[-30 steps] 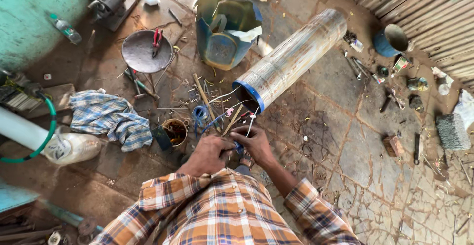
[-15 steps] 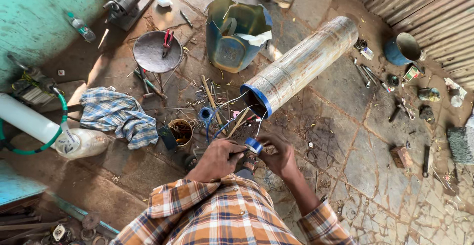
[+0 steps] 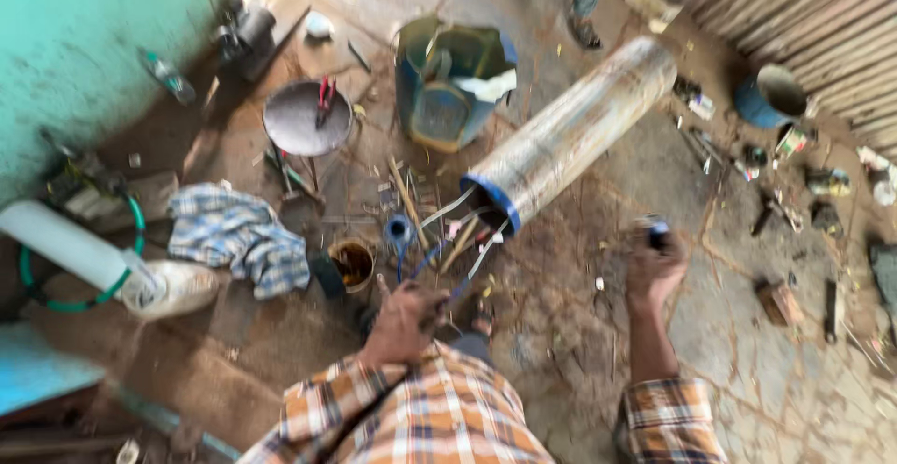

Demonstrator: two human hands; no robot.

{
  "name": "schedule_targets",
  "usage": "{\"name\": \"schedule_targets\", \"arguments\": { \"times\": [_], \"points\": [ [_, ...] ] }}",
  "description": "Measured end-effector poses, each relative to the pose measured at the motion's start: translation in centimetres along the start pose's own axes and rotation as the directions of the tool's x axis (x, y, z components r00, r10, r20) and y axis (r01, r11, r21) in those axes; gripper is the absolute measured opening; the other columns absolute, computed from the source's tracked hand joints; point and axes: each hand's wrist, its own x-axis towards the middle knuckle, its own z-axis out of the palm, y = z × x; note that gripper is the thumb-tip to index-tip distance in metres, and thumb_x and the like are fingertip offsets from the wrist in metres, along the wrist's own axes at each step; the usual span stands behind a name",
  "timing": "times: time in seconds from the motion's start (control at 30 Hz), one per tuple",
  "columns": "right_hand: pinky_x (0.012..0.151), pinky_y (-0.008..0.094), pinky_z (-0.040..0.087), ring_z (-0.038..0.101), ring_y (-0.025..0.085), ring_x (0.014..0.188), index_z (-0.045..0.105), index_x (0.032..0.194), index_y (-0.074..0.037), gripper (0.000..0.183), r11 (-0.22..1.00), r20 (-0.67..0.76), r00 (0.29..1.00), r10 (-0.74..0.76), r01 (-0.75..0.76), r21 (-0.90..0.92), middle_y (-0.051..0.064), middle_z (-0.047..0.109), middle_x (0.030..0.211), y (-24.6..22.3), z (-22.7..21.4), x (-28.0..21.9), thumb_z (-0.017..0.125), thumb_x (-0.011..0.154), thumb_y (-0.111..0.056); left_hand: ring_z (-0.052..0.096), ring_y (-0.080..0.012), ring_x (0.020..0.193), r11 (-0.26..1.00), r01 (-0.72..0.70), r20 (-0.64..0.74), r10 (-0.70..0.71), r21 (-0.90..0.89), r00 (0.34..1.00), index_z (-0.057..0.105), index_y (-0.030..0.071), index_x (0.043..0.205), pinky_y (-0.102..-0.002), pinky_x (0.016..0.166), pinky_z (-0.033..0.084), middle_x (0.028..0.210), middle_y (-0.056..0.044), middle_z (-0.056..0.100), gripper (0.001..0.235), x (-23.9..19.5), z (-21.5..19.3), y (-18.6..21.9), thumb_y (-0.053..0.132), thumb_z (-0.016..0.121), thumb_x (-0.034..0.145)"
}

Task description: The person connects electrical wires at the end of a submersible pump motor by hand and applies blue adhesive tape to secure the connection.

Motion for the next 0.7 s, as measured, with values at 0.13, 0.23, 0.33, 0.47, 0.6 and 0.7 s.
{"name": "schedule_targets", "arguments": {
  "times": [0.13,0.23,0.33,0.47,0.6,0.7],
  "points": [
    [0.08,0.039,0.05,0.063,0.025,0.094,0.065,0.116,-0.005,0.029,0.902,0.498,0.82,-0.282,0.403,-0.153,0.012,0.067,0.107,6.3,7.9,-14.0,0.071,0.096,-0.024,0.076,-0.0305,0.097,0.8,0.455,0.299,-0.357,-0.391,0.885,0.073,0.005,0.118,-0.041,0.088,0.059,0.109,-0.015,0.076,0.036,-2.3,2.3,-0.5,0.009,0.078,0.082],
    [0.089,0.039,0.055,0.069,0.029,0.104,0.067,0.126,-0.008,0.04,0.723,0.692,0.545,-0.473,0.689,-0.049,0.014,0.072,0.117,6.6,13.2,-21.2,0.073,0.09,-0.024,0.077,-0.0291,0.093,0.706,0.54,0.387,-0.389,-0.458,0.836,0.072,0.005,0.118,-0.04,0.084,0.063,0.106,-0.012,0.075,0.033,-2.4,2.7,0.4,0.01,0.074,0.085],
    [0.088,0.038,0.055,0.069,0.027,0.101,0.068,0.124,-0.006,0.038,0.91,0.852,0.489,0.185,0.241,-0.336,0.014,0.073,0.116,6.6,15.5,-26.4,0.073,0.09,-0.023,0.074,-0.0315,0.095,0.788,0.402,0.259,-0.313,-0.467,0.914,0.073,0.005,0.116,-0.038,0.083,0.063,0.108,-0.016,0.07,0.03,-2.8,1.9,2.5,0.008,0.071,0.086],
    [0.086,0.036,0.055,0.069,0.025,0.098,0.07,0.122,-0.004,0.036,0.905,0.857,0.366,0.363,0.08,-0.417,0.014,0.074,0.114,5.6,17.5,-30.0,0.073,0.09,-0.02,0.064,-0.0404,0.103,0.924,0.256,-0.181,-0.314,-0.284,0.932,0.064,-0.006,0.12,-0.041,0.085,0.054,0.11,-0.027,0.061,0.047,-4.6,1.0,3.8,0.008,0.078,0.077],
    [0.085,0.035,0.056,0.069,0.023,0.095,0.072,0.119,-0.002,0.033,0.921,0.878,0.291,0.38,-0.027,-0.389,0.014,0.075,0.112,4.9,17.7,-32.7,0.073,0.091,-0.018,0.073,-0.0212,0.09,0.443,0.802,0.416,-0.692,-0.4,0.59,0.073,0.006,0.112,-0.035,0.084,0.055,0.094,-0.009,0.077,0.023,-8.6,3.0,2.4,0.019,0.071,0.094],
    [0.083,0.033,0.056,0.069,0.022,0.093,0.073,0.118,-0.001,0.031,0.931,0.893,0.267,0.361,-0.151,-0.331,0.015,0.076,0.11,5.1,16.6,-32.4,0.073,0.091,-0.016,0.071,-0.0202,0.083,0.701,0.592,0.209,-0.559,-0.398,0.802,0.075,0.005,0.104,-0.035,0.079,0.055,0.091,-0.011,0.075,0.02,-11.2,3.9,3.1,0.021,0.065,0.1]
  ]
}}
